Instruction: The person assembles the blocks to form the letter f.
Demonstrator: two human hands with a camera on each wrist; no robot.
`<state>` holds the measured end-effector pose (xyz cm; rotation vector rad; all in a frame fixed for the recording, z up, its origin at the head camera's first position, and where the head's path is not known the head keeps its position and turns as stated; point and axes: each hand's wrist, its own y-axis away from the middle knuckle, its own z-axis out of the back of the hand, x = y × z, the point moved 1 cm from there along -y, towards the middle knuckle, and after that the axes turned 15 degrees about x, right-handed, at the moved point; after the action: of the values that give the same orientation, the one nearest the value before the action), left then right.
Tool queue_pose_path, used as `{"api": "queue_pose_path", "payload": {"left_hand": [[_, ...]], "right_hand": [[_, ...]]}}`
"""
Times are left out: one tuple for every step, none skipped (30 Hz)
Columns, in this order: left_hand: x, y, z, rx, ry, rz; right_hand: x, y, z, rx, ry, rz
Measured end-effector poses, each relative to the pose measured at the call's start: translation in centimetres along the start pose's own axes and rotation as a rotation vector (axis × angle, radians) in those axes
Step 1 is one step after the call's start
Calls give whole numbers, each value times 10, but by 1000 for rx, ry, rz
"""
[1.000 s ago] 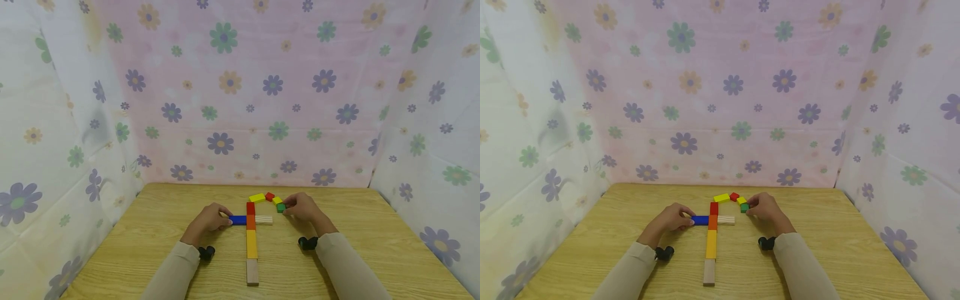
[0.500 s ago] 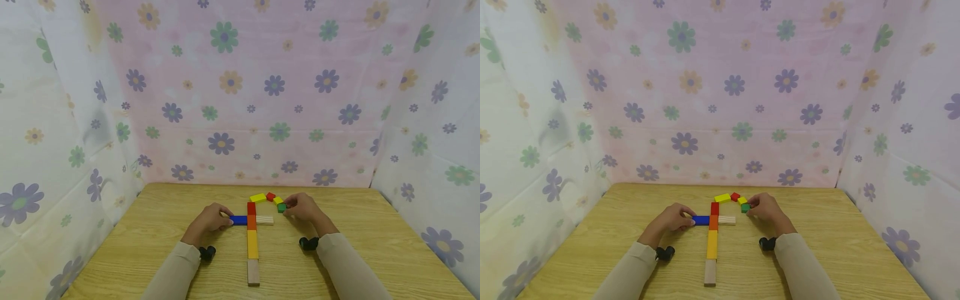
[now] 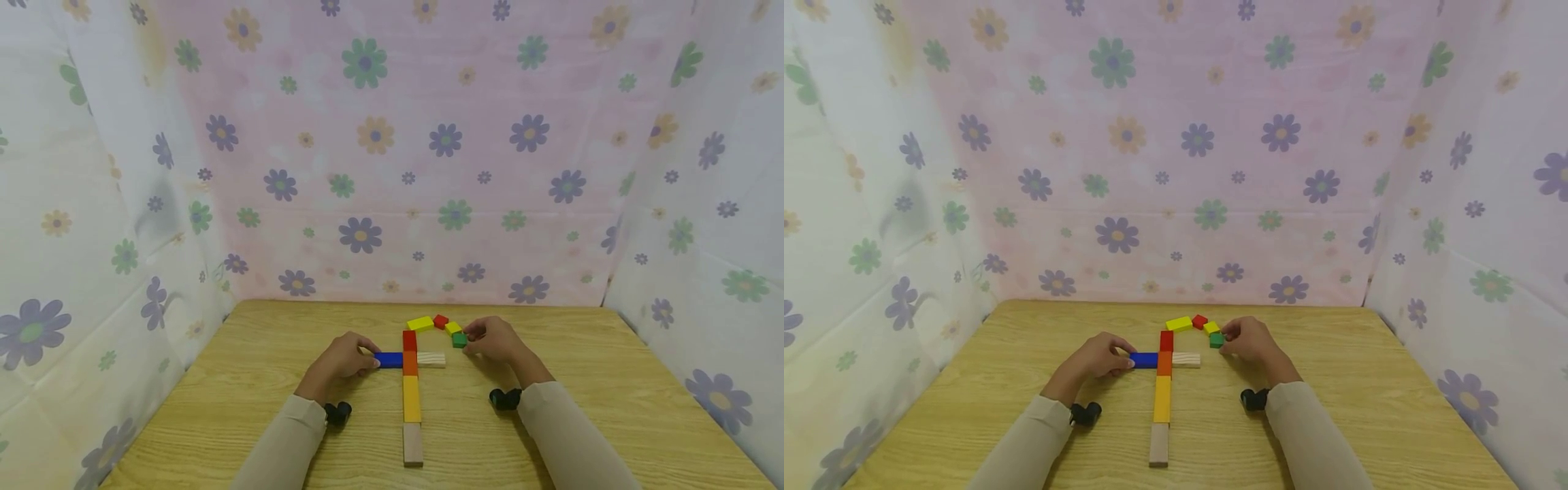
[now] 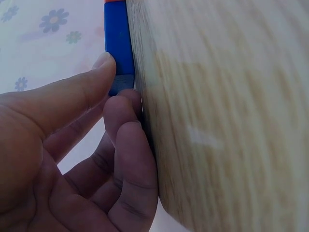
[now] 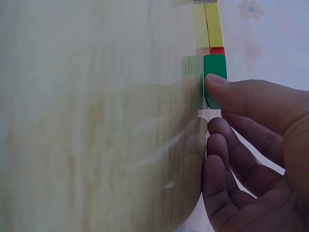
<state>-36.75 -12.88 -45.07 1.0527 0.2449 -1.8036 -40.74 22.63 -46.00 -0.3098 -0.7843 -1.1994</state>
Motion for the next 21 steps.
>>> {"api": "queue_pose_path", "payload": {"left_hand": [[0, 0, 0, 0, 1, 0], [0, 0, 0, 0, 4, 1], [0, -1, 0, 0, 8, 2], [0, -1, 1, 0, 10, 2], [0, -1, 1, 1, 14, 1], [0, -2, 1, 1, 13, 0], [0, -2, 2, 2, 10, -1], [1, -2, 2, 4, 6, -2], [1, -3, 2, 5, 0, -4], [1, -3, 1, 6, -7, -5], [1, -3, 1, 6, -12, -4], [1, -4, 1, 7, -17, -3], [1, -4, 1, 7, -21, -6], [0, -4, 1, 6, -22, -7], [0, -4, 1, 5, -23, -9], [-1, -4, 1, 4, -23, -10], [-1, -4, 1, 4, -22, -13], [-2, -5, 1, 5, -23, -16], [-2, -5, 1, 8, -22, -23], [-3, -5, 1, 11, -18, -22], [-3, -5, 1, 17, -17, -27]], "right_hand": [[0, 0, 0, 0, 0, 3], [0, 0, 0, -2, -3, 3], [0, 0, 0, -5, -7, 1], [0, 0, 1, -5, -5, 4], [0, 0, 1, -5, -4, 7], [0, 0, 1, -6, -7, 8], [-1, 0, 1, -5, -11, 9], [-1, 1, 0, -4, -13, 8], [-3, 1, 0, -2, -13, 7], [-4, 1, 0, 1, -15, 5], [-5, 1, -1, 5, -16, 7], [-6, 2, -1, 7, -15, 9], [-7, 2, 0, 9, -13, 11], [-8, 3, 0, 10, -10, 13], [-8, 3, 1, 11, -8, 18], [-8, 4, 2, 10, -5, 23], [-8, 5, 2, 9, 1, 28], [-8, 6, 3, 7, 3, 31], [-8, 8, 4, 9, 6, 34], [-9, 9, 5, 11, 12, 36], [-9, 11, 6, 13, 13, 35]]}}
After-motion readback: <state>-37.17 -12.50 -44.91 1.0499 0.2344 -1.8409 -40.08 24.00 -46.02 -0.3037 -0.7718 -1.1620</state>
